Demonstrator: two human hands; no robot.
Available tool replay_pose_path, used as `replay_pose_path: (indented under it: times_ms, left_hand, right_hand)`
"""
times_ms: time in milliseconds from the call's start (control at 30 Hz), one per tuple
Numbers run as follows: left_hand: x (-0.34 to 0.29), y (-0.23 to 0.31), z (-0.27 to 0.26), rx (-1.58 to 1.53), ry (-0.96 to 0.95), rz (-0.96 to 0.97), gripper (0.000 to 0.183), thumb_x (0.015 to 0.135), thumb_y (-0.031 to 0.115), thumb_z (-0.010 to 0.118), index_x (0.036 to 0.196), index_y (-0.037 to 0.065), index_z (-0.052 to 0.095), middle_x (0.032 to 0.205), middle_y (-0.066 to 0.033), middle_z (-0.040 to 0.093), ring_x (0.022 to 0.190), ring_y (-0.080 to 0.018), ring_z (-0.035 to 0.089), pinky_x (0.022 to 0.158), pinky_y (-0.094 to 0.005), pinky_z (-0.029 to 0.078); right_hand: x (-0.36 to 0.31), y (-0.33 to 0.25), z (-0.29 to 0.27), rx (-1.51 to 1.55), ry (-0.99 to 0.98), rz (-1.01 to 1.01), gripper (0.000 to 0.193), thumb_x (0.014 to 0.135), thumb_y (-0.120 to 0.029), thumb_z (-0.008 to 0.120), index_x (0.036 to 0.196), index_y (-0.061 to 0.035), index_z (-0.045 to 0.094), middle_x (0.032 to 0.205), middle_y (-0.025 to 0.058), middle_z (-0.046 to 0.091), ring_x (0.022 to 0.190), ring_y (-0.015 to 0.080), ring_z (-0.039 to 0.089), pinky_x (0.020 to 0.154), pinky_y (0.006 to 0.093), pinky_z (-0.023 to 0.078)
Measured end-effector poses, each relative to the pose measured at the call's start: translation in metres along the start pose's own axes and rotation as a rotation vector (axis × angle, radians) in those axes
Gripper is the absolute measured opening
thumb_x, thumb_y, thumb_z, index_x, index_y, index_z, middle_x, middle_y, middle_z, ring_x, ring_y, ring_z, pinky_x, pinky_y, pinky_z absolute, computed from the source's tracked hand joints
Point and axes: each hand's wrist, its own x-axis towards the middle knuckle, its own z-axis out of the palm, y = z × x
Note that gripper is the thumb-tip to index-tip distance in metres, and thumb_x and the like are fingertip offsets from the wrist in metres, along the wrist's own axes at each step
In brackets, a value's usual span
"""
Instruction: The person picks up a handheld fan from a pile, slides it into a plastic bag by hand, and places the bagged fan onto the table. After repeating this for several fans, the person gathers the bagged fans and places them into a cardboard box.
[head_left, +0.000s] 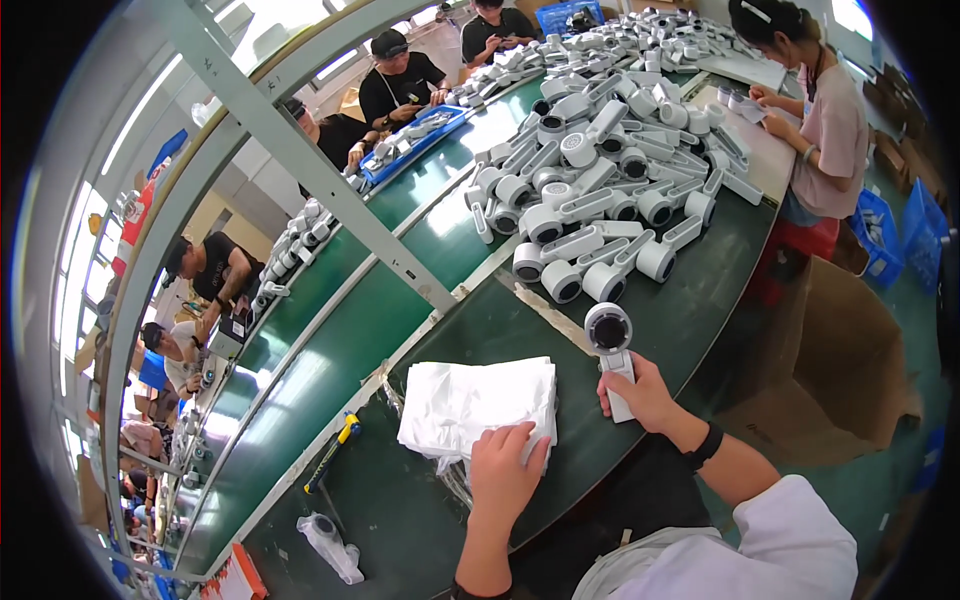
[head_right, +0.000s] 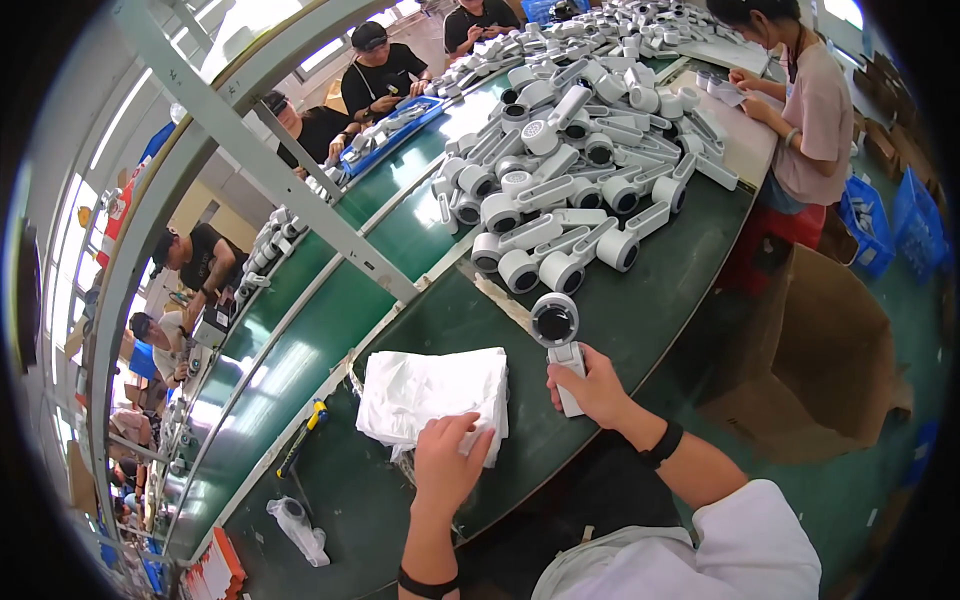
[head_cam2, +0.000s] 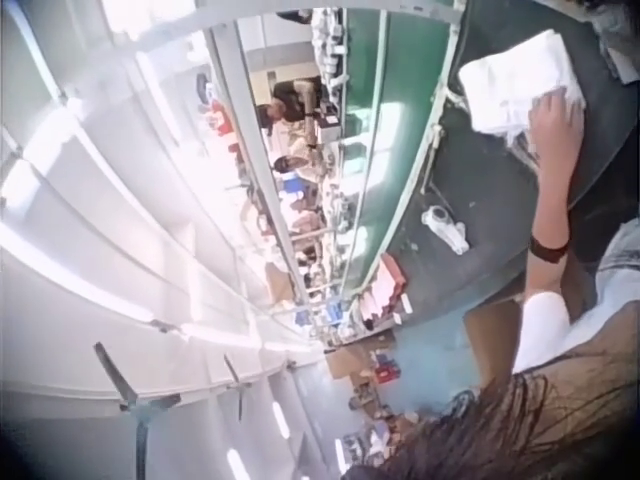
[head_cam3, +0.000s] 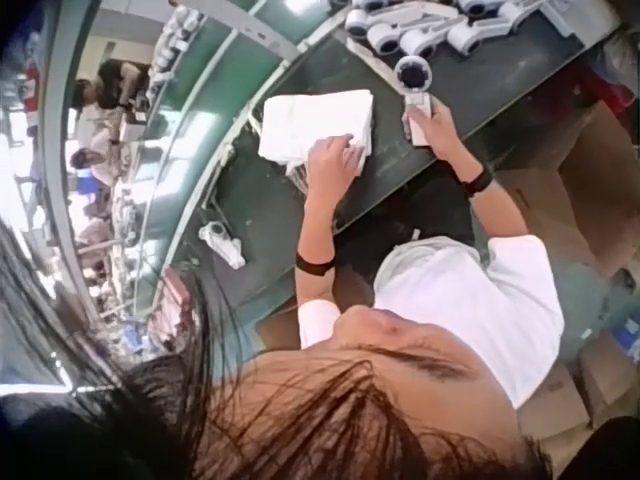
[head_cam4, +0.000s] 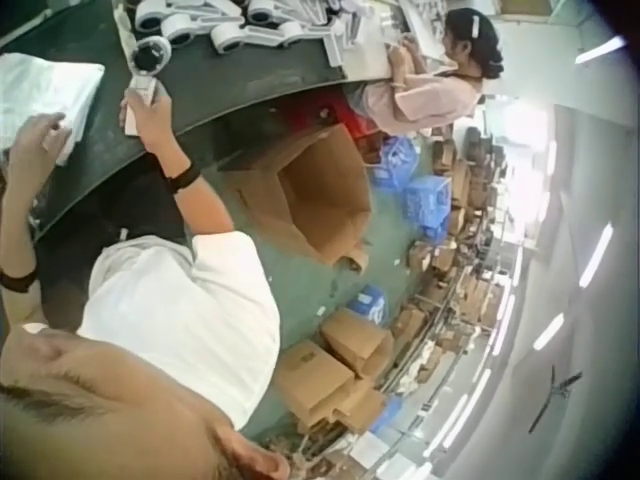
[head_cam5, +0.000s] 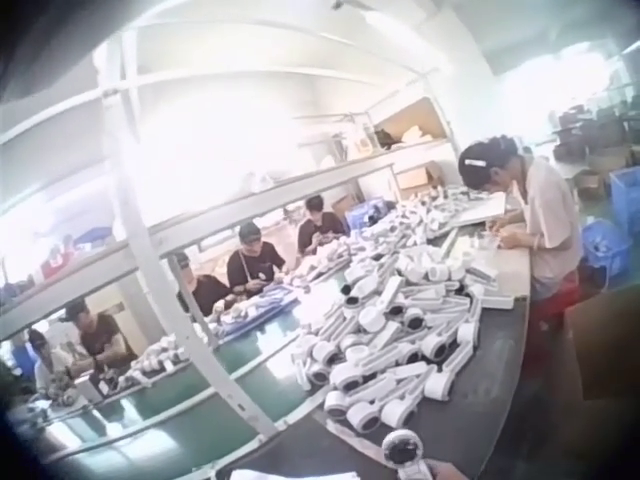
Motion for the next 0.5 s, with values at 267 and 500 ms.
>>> replay_pose_path:
  times_ms: [267, 500]
  left_hand:
    - [0.015, -0.010, 0.016, 0.092, -0.086, -0.105, 0.018, 0.080, 0.021, 0.073, 0.092, 0.009, 0.068, 0.086, -0.0075, 0.066, 0.079, -0.0280, 0.061, 0.070, -0.0385, 0.044]
    - [0.017, -0.016, 0.012, -0.075, -0.073, -0.217, 0.010, 0.083, 0.013, 0.067, 0.091, 0.006, 0.067, 0.085, -0.0122, 0.065, 0.078, -0.0325, 0.061, 0.070, -0.0422, 0.048]
  right_hand:
    - [-0.004, -0.004, -0.002, -0.045, -0.030, -0.064, 0.014, 0.092, -0.010, 0.058, 0.100, -0.0016, 0.051, 0.079, 0.0089, 0.062, 0.062, 0.0181, 0.061, 0.057, 0.0324, 0.051]
    - [-0.003, -0.001, -0.001, -0.103, -0.049, -0.060, 0.016, 0.090, -0.009, 0.060, 0.101, -0.0015, 0.051, 0.079, 0.0086, 0.062, 0.063, 0.0174, 0.061, 0.059, 0.0319, 0.051]
